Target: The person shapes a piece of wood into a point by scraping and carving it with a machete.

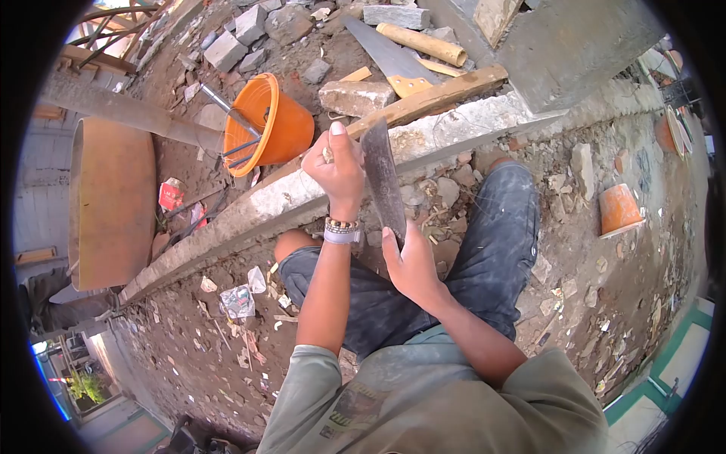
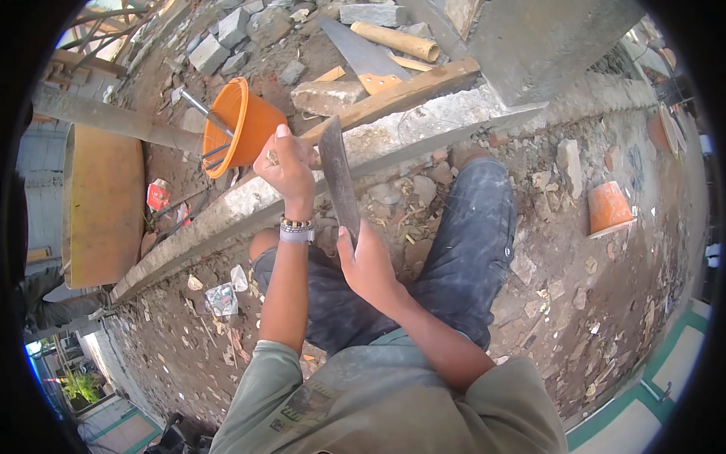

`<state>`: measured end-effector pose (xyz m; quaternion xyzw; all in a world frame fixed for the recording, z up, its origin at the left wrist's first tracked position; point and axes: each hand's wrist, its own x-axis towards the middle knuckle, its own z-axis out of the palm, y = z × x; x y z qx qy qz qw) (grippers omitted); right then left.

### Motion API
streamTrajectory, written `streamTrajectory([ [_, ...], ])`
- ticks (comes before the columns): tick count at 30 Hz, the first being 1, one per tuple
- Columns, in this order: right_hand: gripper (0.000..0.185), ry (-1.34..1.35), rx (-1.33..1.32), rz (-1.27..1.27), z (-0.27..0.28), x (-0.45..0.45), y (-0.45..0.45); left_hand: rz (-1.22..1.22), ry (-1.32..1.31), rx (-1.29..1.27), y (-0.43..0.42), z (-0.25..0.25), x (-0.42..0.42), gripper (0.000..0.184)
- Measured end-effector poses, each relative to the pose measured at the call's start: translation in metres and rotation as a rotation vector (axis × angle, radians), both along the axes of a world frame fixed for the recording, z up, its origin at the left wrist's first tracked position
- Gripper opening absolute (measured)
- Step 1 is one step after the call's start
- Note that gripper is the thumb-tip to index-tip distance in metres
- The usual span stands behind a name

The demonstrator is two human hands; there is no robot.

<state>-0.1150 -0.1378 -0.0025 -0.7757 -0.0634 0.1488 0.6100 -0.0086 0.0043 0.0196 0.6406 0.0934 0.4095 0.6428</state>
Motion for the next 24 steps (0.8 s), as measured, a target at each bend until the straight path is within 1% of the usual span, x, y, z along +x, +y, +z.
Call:
streamTrajectory([
  [2,0.026,-0.041,0.069,-0.016,-0.005,0.026,0.013,-0.005,-0.015,0.007,0.001,-0.005,-0.004,0.048],
  [5,0.029,0.029,0.090,0.038,0.003,0.037,0.022,0.018,-0.025,-0.115,0.006,0.005,-0.005,0.048],
  [8,0.032,0.005,0.069,0.037,-0.012,0.005,0.014,0.006,-0.051,-0.112,0.011,-0.001,-0.005,0.048],
  [11,0.035,0.067,0.140,0.011,-0.011,0.005,0.016,0.018,-0.033,-0.096,0.003,0.000,-0.001,0.047],
  [12,0.034,0.081,0.045,0.014,-0.005,0.018,0.020,0.012,-0.025,-0.097,0.002,0.003,-0.001,0.047],
  [15,0.034,0.133,0.069,0.016,0.000,0.038,0.032,0.019,-0.028,-0.168,0.009,0.005,-0.005,0.047],
  [16,0.034,0.102,0.072,0.001,0.000,0.032,0.031,0.017,-0.035,-0.199,0.012,0.006,-0.005,0.047],
  [18,0.029,0.055,0.063,0.009,-0.005,0.004,0.025,-0.005,-0.061,-0.165,0.011,0.004,-0.008,0.047],
  [19,0.028,0.024,0.068,-0.004,-0.009,0.005,0.026,-0.020,-0.076,-0.150,0.009,0.002,-0.007,0.048],
  [20,0.026,-0.007,0.073,-0.018,-0.013,0.005,0.026,0.036,-0.064,-0.094,0.006,-0.002,-0.005,0.048],
  [23,0.026,-0.171,0.026,-0.068,-0.015,0.035,0.038,0.007,-0.060,-0.165,0.008,0.002,-0.010,0.048],
  [24,0.026,-0.070,0.065,-0.053,-0.015,0.043,0.042,0.022,-0.064,-0.136,0.008,0.002,-0.012,0.049],
])
